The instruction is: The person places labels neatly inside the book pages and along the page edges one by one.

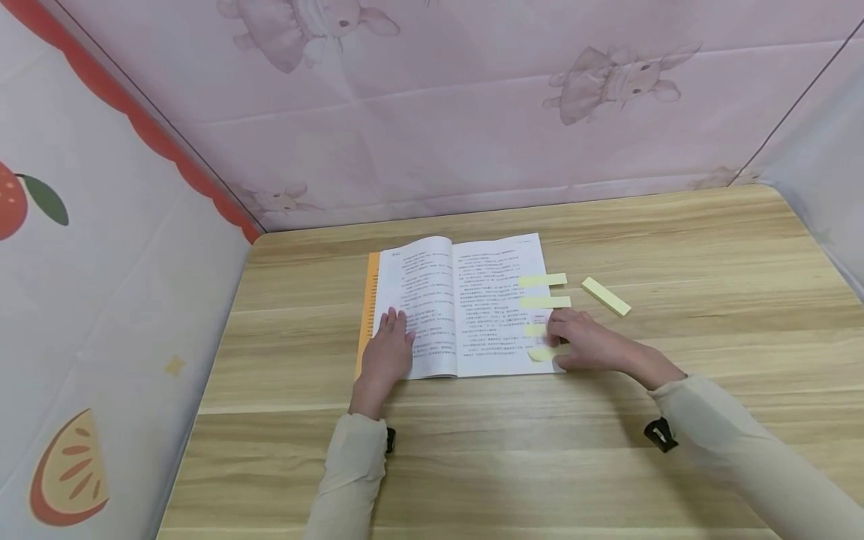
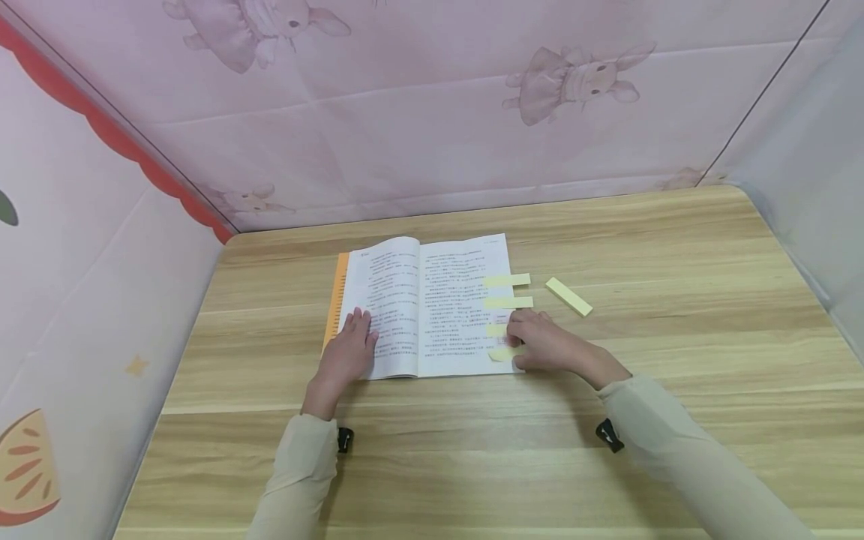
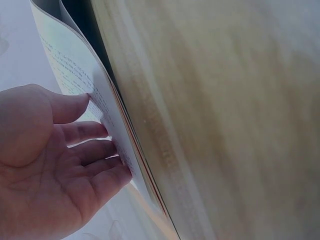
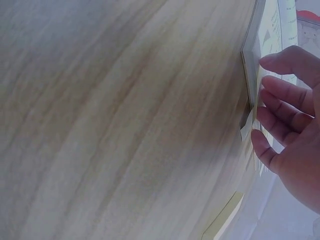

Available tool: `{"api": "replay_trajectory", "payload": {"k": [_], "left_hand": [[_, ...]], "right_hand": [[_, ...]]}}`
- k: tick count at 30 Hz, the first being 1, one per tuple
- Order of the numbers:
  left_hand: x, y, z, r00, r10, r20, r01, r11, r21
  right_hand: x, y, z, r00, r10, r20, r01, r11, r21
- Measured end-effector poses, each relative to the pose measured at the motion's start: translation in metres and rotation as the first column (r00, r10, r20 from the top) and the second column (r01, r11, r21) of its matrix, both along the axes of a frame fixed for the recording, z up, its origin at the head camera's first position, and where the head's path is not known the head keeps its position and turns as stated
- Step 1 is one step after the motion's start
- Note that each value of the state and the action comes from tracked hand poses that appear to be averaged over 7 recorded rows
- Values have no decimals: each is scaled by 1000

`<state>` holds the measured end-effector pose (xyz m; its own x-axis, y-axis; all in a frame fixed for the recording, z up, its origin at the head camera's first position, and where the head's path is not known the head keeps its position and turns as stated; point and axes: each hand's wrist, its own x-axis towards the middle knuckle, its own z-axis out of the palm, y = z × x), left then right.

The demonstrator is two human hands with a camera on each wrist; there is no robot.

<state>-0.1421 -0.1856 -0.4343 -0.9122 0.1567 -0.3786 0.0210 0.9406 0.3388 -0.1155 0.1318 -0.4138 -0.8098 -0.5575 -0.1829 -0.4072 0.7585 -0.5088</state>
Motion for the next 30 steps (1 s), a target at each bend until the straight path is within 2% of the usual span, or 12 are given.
{"api": "replay_trajectory", "payload": {"k": [11, 23, 30], "left_hand": [[1, 1, 1, 1000, 2, -5, -2, 1000, 7], [1, 1, 1, 1000, 3, 2, -3, 1000, 7], [1, 1, 1, 1000, 1, -4, 0, 1000, 5]], "right_hand": [[-1, 1, -2, 1000, -11, 18, 11, 1000, 11], [1, 0, -1, 1000, -5, 0, 5, 1000, -12], [3, -3, -1, 997, -11, -77, 11, 1000, -7]]}}
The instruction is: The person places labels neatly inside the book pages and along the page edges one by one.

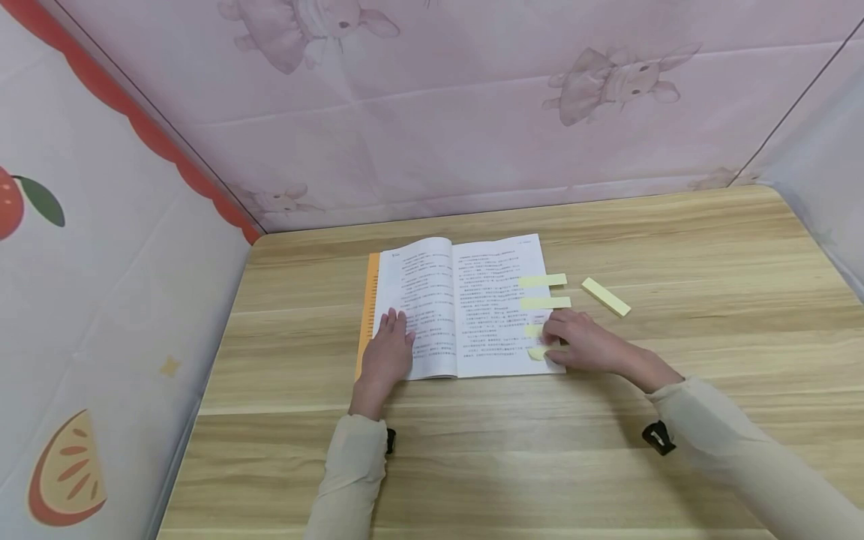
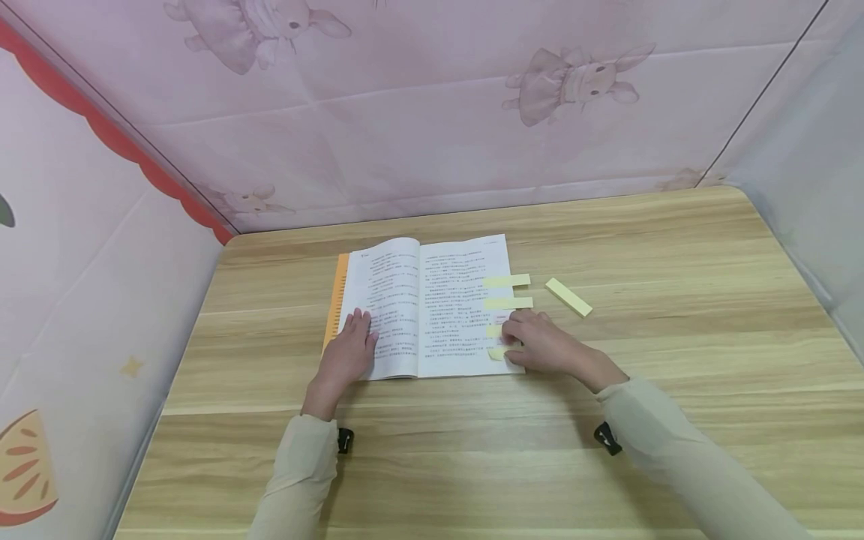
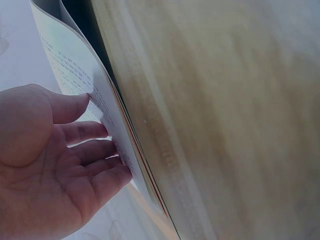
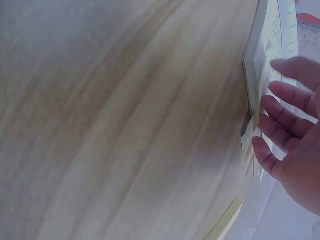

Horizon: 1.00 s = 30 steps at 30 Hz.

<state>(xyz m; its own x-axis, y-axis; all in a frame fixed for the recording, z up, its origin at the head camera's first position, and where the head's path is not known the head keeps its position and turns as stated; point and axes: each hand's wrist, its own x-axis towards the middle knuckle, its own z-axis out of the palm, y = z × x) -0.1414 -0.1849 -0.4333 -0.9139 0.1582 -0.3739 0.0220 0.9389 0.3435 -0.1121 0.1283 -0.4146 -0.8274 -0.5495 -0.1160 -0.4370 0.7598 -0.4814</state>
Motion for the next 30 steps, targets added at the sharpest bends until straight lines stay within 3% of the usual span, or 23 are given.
{"api": "replay_trajectory", "payload": {"k": [8, 16, 30], "left_hand": [[0, 0, 0, 1000, 5, -4, -5, 1000, 3], [0, 0, 0, 1000, -4, -2, 4, 1000, -7], [0, 0, -1, 1000, 1, 11, -1, 1000, -17]], "right_hand": [[4, -6, -3, 997, 0, -77, -2, 1000, -30], [4, -10, -11, 977, 129, -168, -144, 986, -84], [15, -2, -5, 989, 106, -101, -119, 984, -131]]}}
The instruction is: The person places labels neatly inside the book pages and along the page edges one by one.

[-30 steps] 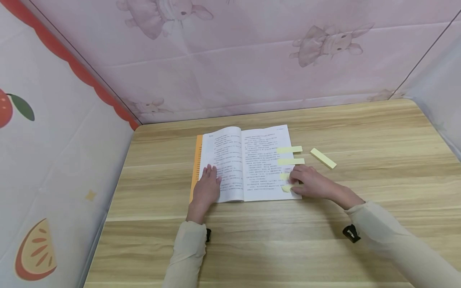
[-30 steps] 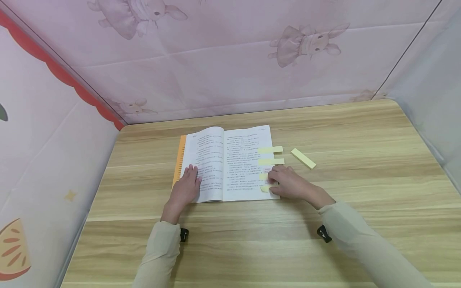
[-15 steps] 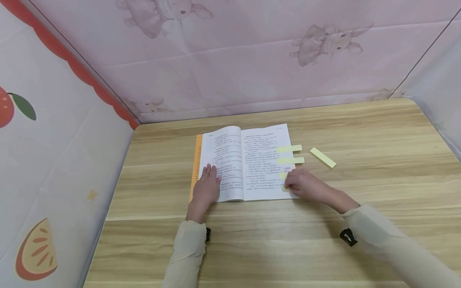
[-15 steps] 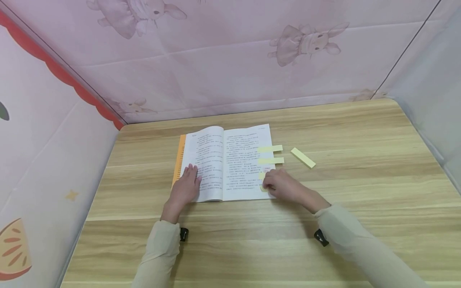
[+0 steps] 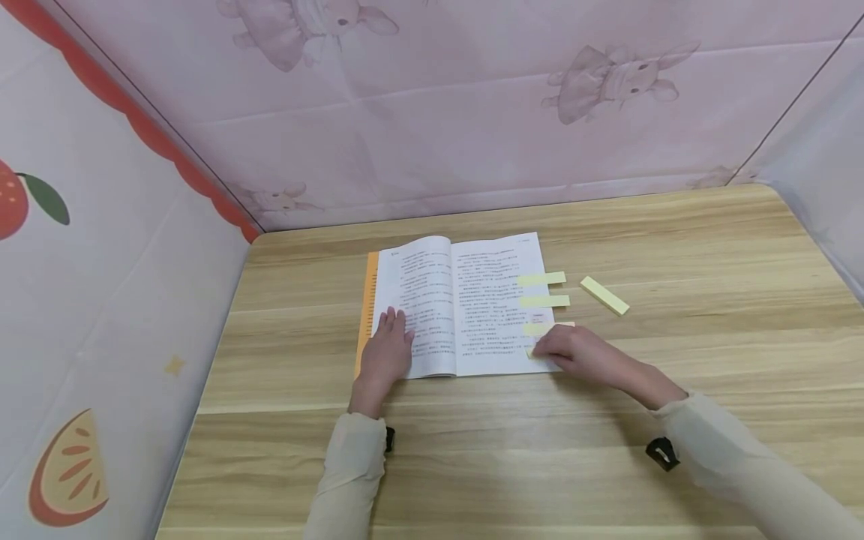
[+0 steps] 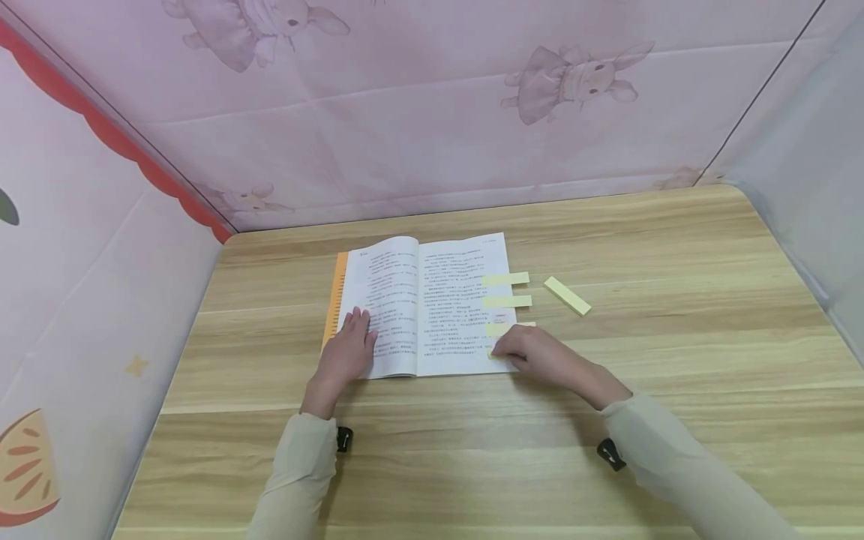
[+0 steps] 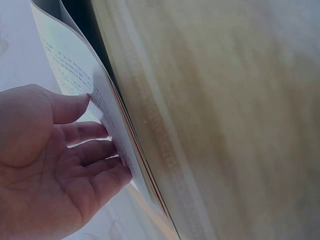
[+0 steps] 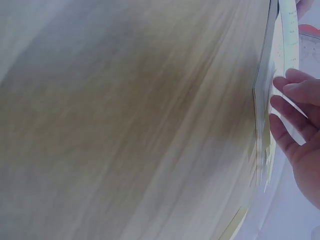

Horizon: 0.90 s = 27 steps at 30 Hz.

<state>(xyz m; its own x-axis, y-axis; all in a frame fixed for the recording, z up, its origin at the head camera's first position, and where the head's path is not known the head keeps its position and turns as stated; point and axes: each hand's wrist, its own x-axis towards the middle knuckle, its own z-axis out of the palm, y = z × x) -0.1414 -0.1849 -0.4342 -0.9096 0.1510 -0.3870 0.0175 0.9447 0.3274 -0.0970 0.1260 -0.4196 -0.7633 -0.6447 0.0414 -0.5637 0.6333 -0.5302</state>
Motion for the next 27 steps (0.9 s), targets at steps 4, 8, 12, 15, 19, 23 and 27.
{"api": "replay_trajectory", "payload": {"k": [4, 8, 12, 15, 19, 23, 27], "left_hand": [[0, 0, 1, 1000, 0, 6, 0, 1000, -3], [0, 0, 1, 1000, -3, 6, 3, 1000, -2], [0, 0, 1, 1000, -8, 1, 8, 1000, -3], [-1, 0, 2, 1000, -7, 3, 7, 1000, -3], [-1, 0, 2, 1000, -5, 7, 5, 1000, -4], [-1, 0, 2, 1000, 0, 7, 0, 1000, 2], [-1, 0, 2, 1000, 2, 2, -2, 1000, 7]], "right_hand": [[3, 3, 3, 999, -1, 36, 2, 1000, -29], [4, 4, 5, 997, -3, 72, 6, 999, -38], [5, 4, 5, 995, -11, 102, 15, 999, -40], [4, 2, 5, 993, -5, 122, 9, 999, -35], [5, -1, 7, 988, 13, 156, -10, 1000, -23], [7, -2, 9, 983, 13, 183, -12, 1000, -6], [13, -2, 11, 985, 15, 173, -19, 1000, 18]]}}
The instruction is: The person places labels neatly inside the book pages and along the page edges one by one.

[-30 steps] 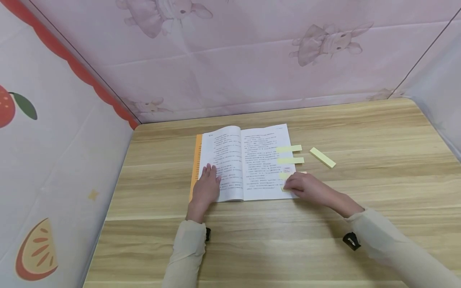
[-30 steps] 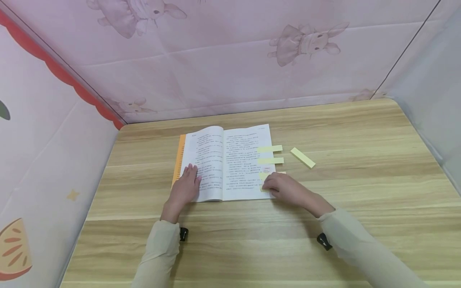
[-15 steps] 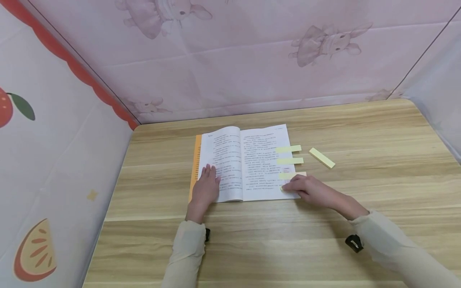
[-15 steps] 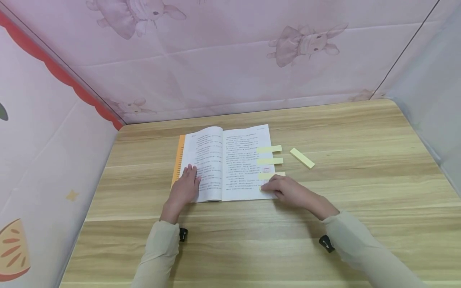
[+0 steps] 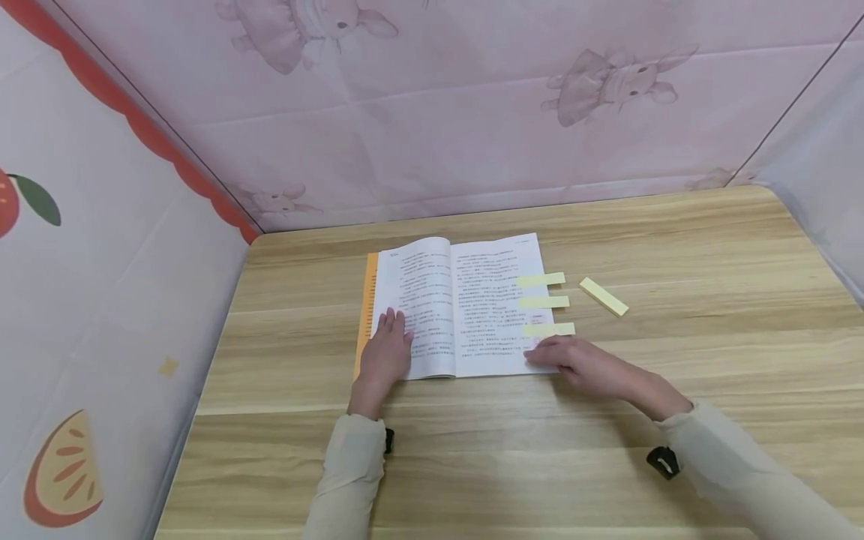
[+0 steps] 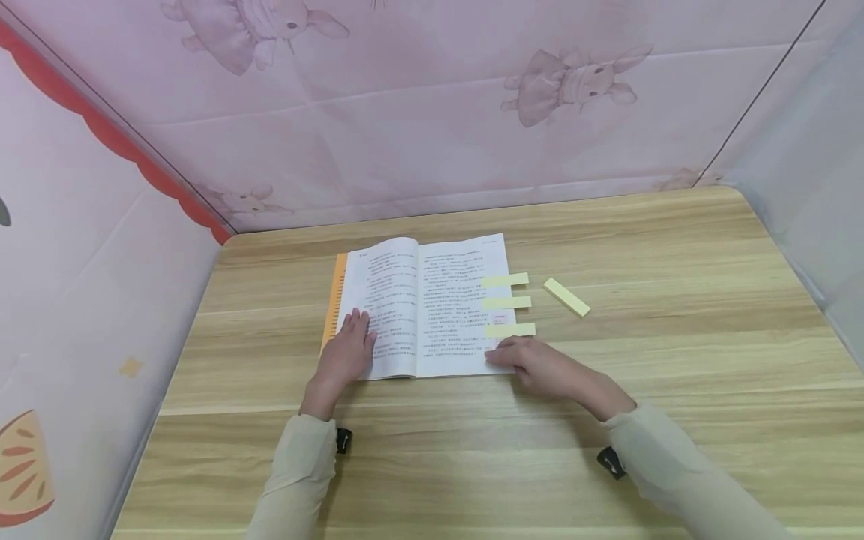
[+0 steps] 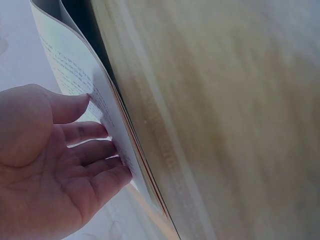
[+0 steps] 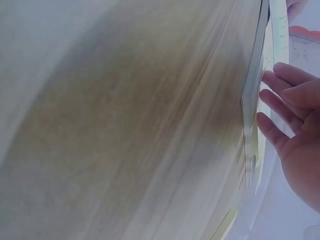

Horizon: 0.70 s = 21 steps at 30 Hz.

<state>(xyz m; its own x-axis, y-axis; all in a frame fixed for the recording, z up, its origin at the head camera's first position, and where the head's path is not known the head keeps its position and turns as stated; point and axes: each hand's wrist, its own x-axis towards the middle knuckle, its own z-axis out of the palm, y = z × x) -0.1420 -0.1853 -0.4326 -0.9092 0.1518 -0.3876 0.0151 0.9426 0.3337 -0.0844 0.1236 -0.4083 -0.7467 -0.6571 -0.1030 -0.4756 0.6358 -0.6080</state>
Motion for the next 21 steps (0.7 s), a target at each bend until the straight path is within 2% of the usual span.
{"api": "replay_trajectory", "payload": {"k": [6, 10, 17, 21], "left_hand": [[0, 0, -1, 1000, -2, -6, 2, 1000, 10], [0, 0, -1, 1000, 0, 2, 0, 1000, 11], [0, 0, -2, 1000, 0, 1, 0, 1000, 4], [1, 0, -1, 1000, 2, 3, -2, 1000, 6]], "right_hand": [[7, 1, 2, 999, 48, -25, -47, 998, 29], [10, 5, 4, 998, 56, -2, -56, 998, 41], [8, 13, 7, 998, 12, 61, -15, 998, 57], [6, 11, 6, 999, -11, 48, 8, 998, 65]]}}
